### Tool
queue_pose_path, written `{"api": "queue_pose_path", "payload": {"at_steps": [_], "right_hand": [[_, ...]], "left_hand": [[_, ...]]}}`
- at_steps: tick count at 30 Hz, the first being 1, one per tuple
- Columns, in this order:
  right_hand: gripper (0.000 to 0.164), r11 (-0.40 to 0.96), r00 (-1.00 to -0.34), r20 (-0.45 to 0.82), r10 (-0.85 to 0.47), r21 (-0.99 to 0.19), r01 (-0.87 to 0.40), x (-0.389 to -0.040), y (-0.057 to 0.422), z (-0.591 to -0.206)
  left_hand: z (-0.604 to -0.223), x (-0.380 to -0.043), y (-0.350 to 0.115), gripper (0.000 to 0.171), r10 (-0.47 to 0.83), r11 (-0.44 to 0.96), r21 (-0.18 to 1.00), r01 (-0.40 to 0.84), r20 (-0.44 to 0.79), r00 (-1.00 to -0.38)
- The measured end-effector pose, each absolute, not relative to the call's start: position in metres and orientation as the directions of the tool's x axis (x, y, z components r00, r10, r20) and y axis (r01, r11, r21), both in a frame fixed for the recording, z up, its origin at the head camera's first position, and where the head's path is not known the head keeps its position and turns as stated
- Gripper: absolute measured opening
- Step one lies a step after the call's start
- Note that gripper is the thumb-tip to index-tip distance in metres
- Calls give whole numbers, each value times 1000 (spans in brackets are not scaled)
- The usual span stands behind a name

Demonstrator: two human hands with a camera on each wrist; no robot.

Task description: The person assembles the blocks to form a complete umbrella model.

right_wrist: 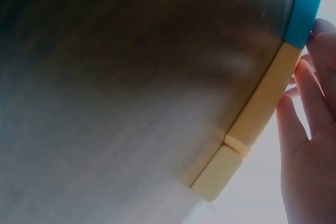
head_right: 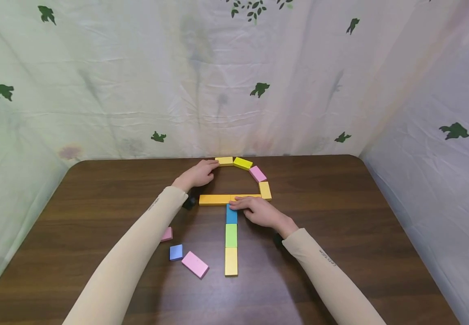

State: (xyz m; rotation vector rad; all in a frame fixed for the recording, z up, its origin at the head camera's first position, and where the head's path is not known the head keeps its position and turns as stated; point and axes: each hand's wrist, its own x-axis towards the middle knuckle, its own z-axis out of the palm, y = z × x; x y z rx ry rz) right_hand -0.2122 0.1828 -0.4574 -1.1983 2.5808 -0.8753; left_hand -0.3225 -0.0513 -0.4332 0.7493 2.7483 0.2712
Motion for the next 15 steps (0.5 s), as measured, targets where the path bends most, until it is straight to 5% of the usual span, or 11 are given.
{"api": "queue_pose_path", "payload": {"at_steps": [15], "right_hand": [[45, 508, -668, 89, -739, -576, -640, -212, 183, -457]], "left_hand": [[-431, -321, -47, 48, 552, 826, 251, 506, -176, -815]]}}
